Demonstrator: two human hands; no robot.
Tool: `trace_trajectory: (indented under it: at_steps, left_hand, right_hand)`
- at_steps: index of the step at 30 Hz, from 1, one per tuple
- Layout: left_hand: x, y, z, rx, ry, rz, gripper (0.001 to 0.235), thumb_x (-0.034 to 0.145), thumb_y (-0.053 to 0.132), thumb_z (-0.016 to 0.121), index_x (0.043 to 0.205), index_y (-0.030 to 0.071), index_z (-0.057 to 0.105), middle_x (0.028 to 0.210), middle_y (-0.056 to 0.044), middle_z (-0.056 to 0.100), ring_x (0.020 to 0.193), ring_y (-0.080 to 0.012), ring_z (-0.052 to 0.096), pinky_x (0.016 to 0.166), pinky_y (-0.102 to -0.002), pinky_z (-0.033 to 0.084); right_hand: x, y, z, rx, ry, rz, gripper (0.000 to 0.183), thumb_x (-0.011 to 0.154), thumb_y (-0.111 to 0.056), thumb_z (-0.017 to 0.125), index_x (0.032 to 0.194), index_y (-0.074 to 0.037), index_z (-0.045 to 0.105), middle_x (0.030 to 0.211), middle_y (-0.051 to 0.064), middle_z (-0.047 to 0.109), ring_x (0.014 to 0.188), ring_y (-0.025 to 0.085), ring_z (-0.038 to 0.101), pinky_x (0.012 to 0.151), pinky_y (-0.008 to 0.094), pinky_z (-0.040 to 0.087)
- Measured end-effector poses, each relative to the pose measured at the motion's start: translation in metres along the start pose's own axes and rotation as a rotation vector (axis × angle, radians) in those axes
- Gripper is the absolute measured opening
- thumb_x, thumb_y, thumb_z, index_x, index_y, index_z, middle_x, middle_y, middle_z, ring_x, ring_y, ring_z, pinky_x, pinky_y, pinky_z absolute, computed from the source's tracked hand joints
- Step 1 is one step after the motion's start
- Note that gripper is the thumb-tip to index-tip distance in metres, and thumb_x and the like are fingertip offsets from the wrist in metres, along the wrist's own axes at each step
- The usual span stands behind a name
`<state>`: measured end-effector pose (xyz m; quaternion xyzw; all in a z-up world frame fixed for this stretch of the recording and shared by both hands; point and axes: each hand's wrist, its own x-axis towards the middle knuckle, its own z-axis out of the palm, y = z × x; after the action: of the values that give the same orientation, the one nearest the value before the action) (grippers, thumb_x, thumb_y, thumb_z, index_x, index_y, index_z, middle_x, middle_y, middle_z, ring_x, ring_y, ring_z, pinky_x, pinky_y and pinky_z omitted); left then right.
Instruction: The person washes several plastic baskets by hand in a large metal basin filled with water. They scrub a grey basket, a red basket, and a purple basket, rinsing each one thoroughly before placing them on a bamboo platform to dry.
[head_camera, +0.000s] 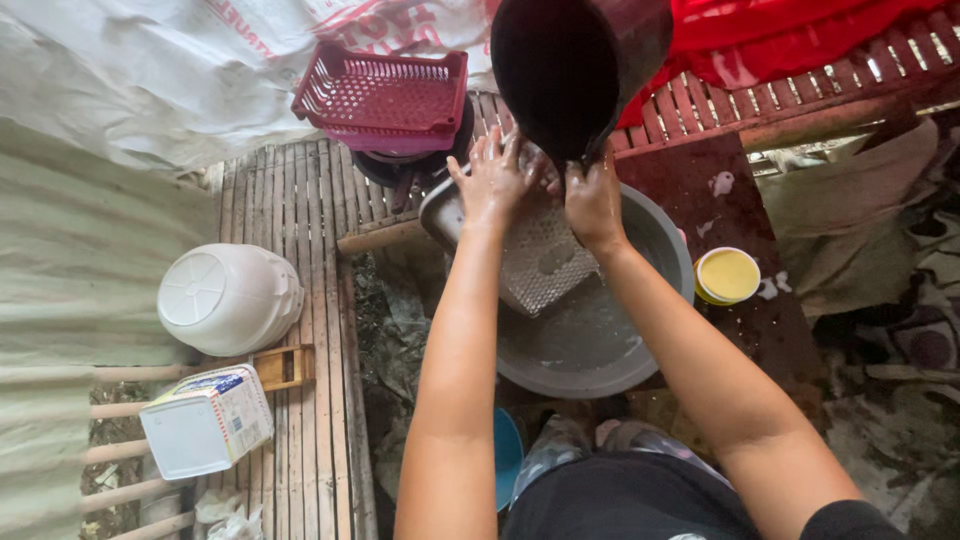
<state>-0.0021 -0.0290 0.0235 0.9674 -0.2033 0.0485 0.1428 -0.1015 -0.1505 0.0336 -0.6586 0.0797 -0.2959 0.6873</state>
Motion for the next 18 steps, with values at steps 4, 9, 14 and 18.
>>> trace_trajectory:
  at_steps: [4,9,14,18]
  left_hand:
    - [-0.011,0.014,-0.029,0.097,-0.133,0.079,0.084,0.082,0.055,0.071,0.151,0.016,0.042,0.161,-0.013,0.033,0.151,-0.0286,0.025,0.12,-0.056,0.014]
    - [-0.006,-0.023,-0.003,-0.102,0.184,0.221,0.078,0.077,0.044,0.07,0.145,0.011,0.05,0.158,-0.021,0.042,0.145,-0.0377,0.041,0.121,-0.048,0.029]
    - [-0.005,-0.026,0.003,0.087,-0.008,-0.245,0.058,0.097,0.053,0.058,0.141,0.017,0.054,0.13,-0.021,0.061,0.119,-0.0417,0.055,0.105,-0.066,0.033]
    - [0.009,-0.043,0.031,0.088,0.158,0.011,0.035,0.106,0.04,0.057,0.135,0.021,0.061,0.114,-0.009,0.07,0.108,-0.0324,0.066,0.096,-0.051,0.05]
  right_hand:
    - [-0.001,0.026,-0.004,0.074,-0.113,0.21,0.023,0.106,0.0,0.049,0.113,0.014,0.067,0.084,0.009,0.072,0.07,0.017,0.068,0.064,0.031,0.055]
    - [-0.002,0.024,-0.012,0.066,-0.077,0.209,0.024,0.103,0.0,0.048,0.126,0.005,0.053,0.079,0.006,0.067,0.066,0.015,0.067,0.062,0.03,0.057]
    - [-0.009,0.005,-0.006,-0.071,-0.045,0.106,0.031,0.103,-0.001,0.048,0.134,0.001,0.043,0.086,0.005,0.067,0.063,0.013,0.067,0.056,0.029,0.055]
    - [-0.02,-0.002,0.009,-0.039,-0.004,0.079,0.041,0.1,0.002,0.048,0.14,0.0,0.04,0.089,0.008,0.065,0.064,0.013,0.065,0.056,0.029,0.055]
